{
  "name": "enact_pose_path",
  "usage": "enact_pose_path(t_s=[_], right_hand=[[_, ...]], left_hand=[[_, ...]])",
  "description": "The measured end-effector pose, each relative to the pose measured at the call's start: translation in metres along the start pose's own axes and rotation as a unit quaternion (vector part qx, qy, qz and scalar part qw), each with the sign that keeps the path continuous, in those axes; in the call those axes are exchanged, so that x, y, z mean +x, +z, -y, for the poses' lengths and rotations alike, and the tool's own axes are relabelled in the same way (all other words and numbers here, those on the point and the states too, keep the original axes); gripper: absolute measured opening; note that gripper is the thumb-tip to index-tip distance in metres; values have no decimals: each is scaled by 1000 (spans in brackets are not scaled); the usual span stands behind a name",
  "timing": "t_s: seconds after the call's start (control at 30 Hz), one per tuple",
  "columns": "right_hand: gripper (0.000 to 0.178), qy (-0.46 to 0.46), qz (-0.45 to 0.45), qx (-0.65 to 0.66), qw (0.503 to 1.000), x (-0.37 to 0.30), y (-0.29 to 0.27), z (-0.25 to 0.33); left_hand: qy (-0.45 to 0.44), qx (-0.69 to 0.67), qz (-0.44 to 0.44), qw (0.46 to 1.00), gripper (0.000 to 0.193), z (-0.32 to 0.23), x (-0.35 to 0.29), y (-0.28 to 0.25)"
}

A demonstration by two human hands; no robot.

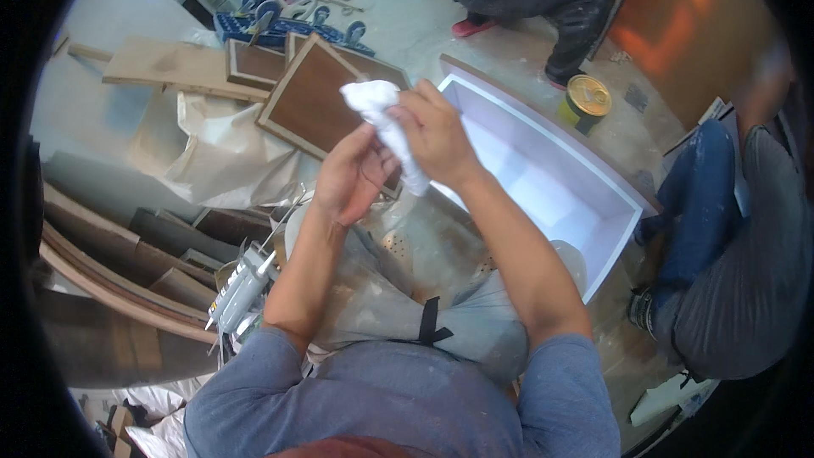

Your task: The person applies adhesive to the edges of a wooden drawer using a caulking gun and then wipes the edges with a cloth. The person is sitting on the floor in a workshop environment.

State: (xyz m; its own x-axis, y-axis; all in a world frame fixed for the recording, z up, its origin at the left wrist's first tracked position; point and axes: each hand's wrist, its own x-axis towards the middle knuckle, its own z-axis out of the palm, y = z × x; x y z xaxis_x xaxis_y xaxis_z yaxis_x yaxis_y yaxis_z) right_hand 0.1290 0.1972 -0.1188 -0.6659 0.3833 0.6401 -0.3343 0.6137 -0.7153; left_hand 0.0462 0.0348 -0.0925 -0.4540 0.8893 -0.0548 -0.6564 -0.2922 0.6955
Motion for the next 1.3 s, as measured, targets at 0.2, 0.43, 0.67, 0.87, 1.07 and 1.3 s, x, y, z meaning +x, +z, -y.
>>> enact_pose_path(t_s=[0.2, 0.43, 0.67, 0.87, 1.07, 1.3], right_hand=[[22, 298, -73, 54, 950, -2, -12, -70], [38, 314, 28, 477, 820, 51, 42, -63], [37, 336, 119, 573, 738, 90, 115, -9], [31, 308, 142, 372, 864, 100, 138, 0], [22, 147, 95, 228, 958, 135, 147, 18], [24, 38, 7, 307, 951, 169, 196, 103]], left_hand=[[106, 207, -50, 971, 8, -52, -41, -36], [165, -11, -201, 966, 33, -44, -21, -137], [162, -108, -160, 968, 47, -59, -9, -156], [158, -209, 12, 965, 48, -53, -3, -148], [216, -206, -62, 952, 47, -73, -31, -127], [473, 126, -194, 850, 49, -158, -81, -62]])
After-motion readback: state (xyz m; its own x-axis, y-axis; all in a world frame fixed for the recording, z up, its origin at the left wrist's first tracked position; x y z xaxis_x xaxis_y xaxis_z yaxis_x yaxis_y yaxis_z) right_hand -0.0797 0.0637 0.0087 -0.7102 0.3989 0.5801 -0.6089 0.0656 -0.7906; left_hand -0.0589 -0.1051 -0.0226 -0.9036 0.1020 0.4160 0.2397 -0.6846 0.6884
